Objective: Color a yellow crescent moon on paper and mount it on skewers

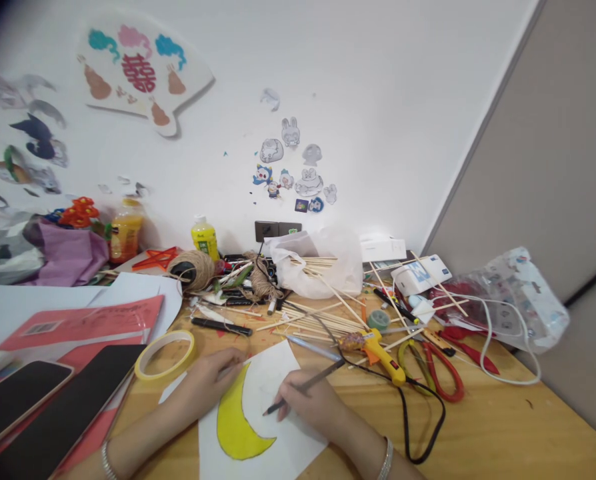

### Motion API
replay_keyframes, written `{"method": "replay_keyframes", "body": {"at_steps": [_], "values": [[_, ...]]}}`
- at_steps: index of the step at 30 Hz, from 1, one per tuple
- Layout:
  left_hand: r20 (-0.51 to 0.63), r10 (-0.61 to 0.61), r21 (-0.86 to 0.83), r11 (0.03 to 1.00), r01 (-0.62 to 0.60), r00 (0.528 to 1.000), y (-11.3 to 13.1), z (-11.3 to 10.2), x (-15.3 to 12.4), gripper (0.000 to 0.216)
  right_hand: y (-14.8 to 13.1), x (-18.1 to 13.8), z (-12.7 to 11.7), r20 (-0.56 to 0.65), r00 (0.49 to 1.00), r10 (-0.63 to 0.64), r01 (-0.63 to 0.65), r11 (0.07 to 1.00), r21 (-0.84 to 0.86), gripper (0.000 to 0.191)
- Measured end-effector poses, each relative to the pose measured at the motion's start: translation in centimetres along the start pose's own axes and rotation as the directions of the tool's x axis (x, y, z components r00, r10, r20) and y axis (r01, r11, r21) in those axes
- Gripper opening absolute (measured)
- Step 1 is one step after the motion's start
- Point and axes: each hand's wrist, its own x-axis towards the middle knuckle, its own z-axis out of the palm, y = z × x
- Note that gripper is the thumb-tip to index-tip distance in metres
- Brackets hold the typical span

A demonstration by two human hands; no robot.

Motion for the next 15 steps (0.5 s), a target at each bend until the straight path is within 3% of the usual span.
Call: {"method": "replay_keyframes", "body": {"at_steps": [15], "values": [[0.004,-0.009,0.020,1.000,0.009,1.000,0.03,-0.02,0.06,0.020,0.90,0.02,0.06,-0.045,0.998,0.042,-0.039,0.997,0.068,0.033]]}}
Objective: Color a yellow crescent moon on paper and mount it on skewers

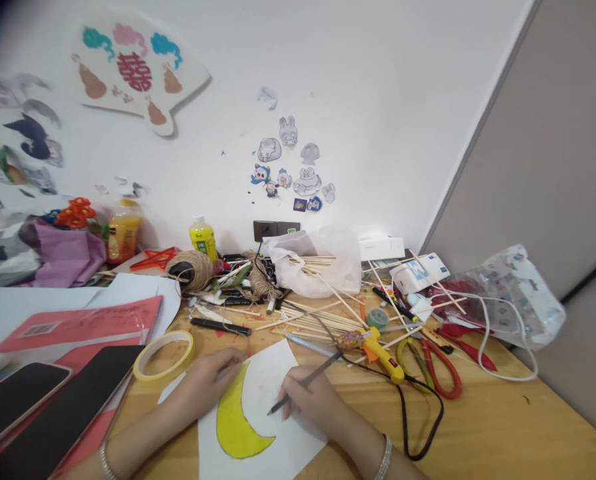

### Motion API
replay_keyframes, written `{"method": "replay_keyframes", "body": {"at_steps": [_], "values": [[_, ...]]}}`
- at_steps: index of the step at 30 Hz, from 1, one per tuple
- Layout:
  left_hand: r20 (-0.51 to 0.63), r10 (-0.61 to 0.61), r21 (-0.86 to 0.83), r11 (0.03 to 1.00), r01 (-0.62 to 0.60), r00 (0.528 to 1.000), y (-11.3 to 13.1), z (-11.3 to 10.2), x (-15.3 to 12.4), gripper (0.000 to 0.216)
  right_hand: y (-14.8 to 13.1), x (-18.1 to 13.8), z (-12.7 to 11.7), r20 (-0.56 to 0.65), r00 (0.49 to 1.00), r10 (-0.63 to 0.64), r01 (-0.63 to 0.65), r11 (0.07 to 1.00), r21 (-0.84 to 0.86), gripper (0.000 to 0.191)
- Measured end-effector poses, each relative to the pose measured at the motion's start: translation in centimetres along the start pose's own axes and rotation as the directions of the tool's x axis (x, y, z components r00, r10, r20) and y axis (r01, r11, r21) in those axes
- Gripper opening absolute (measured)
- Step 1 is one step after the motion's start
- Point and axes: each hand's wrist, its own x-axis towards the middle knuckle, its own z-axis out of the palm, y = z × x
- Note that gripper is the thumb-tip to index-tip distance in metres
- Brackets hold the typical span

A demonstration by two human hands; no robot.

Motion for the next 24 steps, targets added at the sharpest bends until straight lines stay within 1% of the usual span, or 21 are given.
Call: {"method": "replay_keyframes", "body": {"at_steps": [8,15,20,22,24], "values": [[0.010,-0.003,0.002,1.000,0.003,1.000,-0.2,0.0,0.0,0.019,0.2,0.1,-0.1,-0.016,1.000,0.014,-0.014,1.000,0.007,0.034],[0.031,-0.017,0.014,1.000,0.017,0.999,0.3,-0.2,-0.1,0.019,0.1,0.1,0.0,-0.033,0.999,-0.024,0.024,1.000,0.000,0.039],[0.049,-0.023,0.020,1.000,0.022,0.999,0.9,-0.6,-0.2,0.019,-0.2,0.4,-0.8,-0.135,0.984,-0.112,0.109,0.994,-0.029,0.038],[0.055,-0.022,0.019,1.000,0.021,0.998,1.0,-0.6,-0.2,0.020,-0.4,0.6,-1.2,-0.167,0.978,-0.122,0.117,0.992,-0.037,0.038],[0.058,-0.018,0.016,1.000,0.018,0.998,1.0,-0.7,-0.2,0.020,-0.5,0.6,-1.4,-0.166,0.979,-0.115,0.110,0.993,-0.040,0.039]]}}
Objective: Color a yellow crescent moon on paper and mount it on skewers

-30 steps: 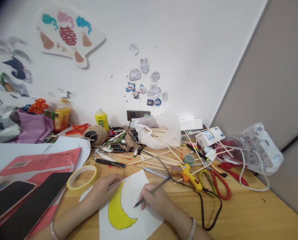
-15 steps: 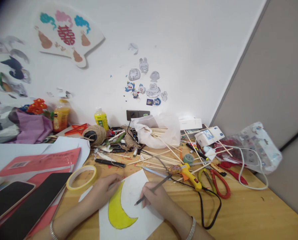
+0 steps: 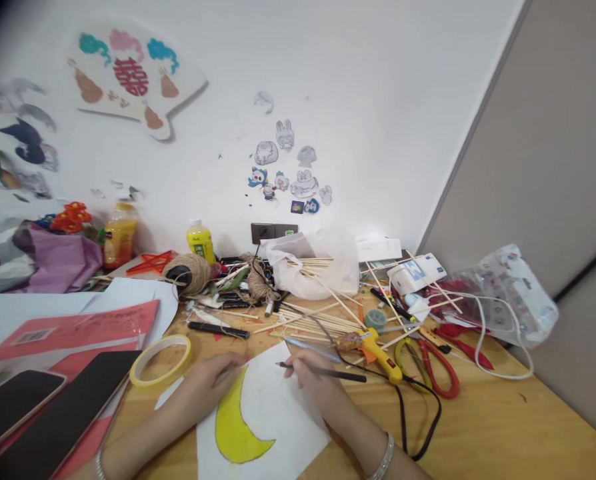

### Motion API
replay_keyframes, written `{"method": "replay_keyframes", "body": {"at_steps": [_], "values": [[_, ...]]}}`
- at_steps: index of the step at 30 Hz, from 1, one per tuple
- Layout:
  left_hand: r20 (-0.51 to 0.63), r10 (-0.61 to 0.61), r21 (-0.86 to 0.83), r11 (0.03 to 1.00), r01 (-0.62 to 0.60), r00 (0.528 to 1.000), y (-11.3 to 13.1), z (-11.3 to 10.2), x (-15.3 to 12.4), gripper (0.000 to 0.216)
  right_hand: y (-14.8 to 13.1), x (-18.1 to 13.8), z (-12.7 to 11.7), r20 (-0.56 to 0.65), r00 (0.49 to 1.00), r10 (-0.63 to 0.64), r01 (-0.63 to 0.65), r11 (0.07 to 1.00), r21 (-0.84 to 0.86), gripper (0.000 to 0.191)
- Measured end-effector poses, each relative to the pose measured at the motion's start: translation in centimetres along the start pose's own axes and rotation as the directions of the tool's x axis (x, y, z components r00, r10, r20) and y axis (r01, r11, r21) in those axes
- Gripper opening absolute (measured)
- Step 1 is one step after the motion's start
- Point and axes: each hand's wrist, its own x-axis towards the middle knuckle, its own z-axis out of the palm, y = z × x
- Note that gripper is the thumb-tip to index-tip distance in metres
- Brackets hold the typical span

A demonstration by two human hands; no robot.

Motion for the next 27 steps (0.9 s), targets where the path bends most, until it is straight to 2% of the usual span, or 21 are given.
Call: {"method": "replay_keyframes", "body": {"at_steps": [6,12,17,21,24,27], "values": [[-0.010,0.020,-0.002,1.000,-0.020,1.000,-0.4,0.2,0.2,0.020,0.1,-0.4,0.5,0.176,0.981,0.086,-0.088,0.996,0.002,0.049],[-0.007,0.023,-0.002,1.000,-0.023,1.000,-0.5,0.3,0.2,0.021,-0.9,-0.5,0.5,0.311,0.946,0.085,-0.080,0.996,-0.027,0.039],[-0.005,0.028,-0.003,1.000,-0.028,1.000,-0.5,0.3,0.2,0.021,-1.2,-0.6,0.2,0.379,0.922,0.078,-0.073,0.997,-0.028,0.034],[0.000,0.029,0.001,1.000,-0.029,1.000,-0.3,0.2,0.2,0.021,-0.9,-0.7,0.0,0.422,0.903,0.076,-0.076,0.997,-0.017,0.043],[0.000,0.023,0.007,1.000,-0.023,1.000,-0.2,0.1,0.2,0.020,-0.8,-0.6,0.0,0.428,0.901,0.068,-0.068,0.998,-0.016,0.049],[0.001,0.014,0.016,1.000,-0.014,1.000,0.0,0.0,0.1,0.020,-0.8,-0.6,0.0,0.413,0.909,0.055,-0.051,0.998,-0.022,0.047]]}}
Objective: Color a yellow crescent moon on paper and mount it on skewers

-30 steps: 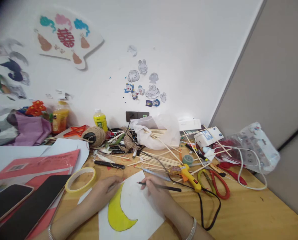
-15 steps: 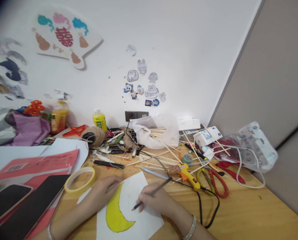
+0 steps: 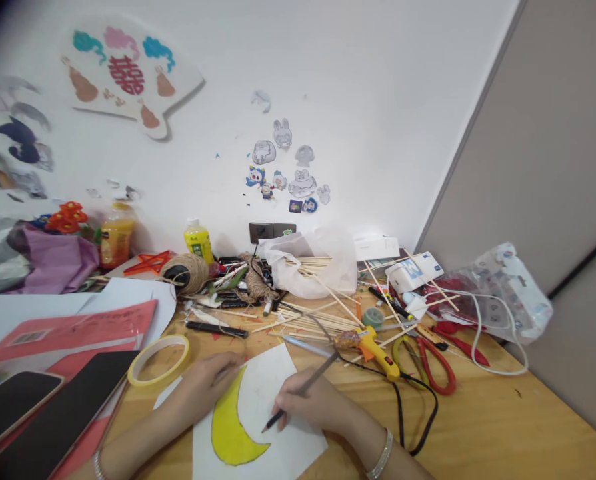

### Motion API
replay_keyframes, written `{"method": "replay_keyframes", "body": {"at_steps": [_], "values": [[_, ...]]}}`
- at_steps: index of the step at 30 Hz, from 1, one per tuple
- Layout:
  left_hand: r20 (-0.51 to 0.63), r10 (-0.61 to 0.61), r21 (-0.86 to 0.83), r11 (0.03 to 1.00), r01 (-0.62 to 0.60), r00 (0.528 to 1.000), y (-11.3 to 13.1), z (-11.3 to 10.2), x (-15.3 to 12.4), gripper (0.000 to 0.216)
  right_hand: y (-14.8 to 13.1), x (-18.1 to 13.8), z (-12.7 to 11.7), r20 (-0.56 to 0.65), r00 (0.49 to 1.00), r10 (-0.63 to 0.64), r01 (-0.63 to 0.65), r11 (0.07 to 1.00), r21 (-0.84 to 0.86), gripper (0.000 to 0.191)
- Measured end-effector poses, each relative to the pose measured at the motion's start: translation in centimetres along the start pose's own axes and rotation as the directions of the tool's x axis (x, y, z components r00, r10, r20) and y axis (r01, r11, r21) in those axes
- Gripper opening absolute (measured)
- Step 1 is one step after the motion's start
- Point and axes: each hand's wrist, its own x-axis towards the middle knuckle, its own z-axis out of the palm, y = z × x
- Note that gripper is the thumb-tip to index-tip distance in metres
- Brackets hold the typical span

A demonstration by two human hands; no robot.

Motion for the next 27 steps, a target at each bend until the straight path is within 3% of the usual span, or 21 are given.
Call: {"method": "replay_keyframes", "body": {"at_steps": [6,10,16,21,27], "values": [[0.000,-0.001,0.002,1.000,0.001,1.000,-0.1,0.0,-0.1,0.019,0.2,0.0,0.1,-0.006,1.000,-0.010,0.010,0.999,-0.045,0.050],[-0.001,0.000,0.014,1.000,0.000,1.000,-0.3,0.1,-0.1,0.019,0.6,0.1,0.1,-0.095,0.994,-0.047,0.034,0.990,-0.135,0.053],[0.002,0.020,0.062,0.998,-0.020,1.000,-0.3,0.0,-0.1,0.018,1.1,0.6,-1.2,-0.324,0.923,-0.209,0.038,0.885,-0.463,0.014],[0.000,0.076,0.109,0.991,-0.076,0.997,-0.5,-0.1,0.1,0.020,1.3,0.7,-1.2,-0.277,0.917,-0.287,0.042,0.760,-0.649,0.037],[-0.038,0.102,0.167,0.981,-0.095,0.994,-1.2,0.1,0.2,0.028,1.4,0.8,-0.5,-0.211,0.921,-0.328,0.061,0.655,-0.753,0.042]]}}
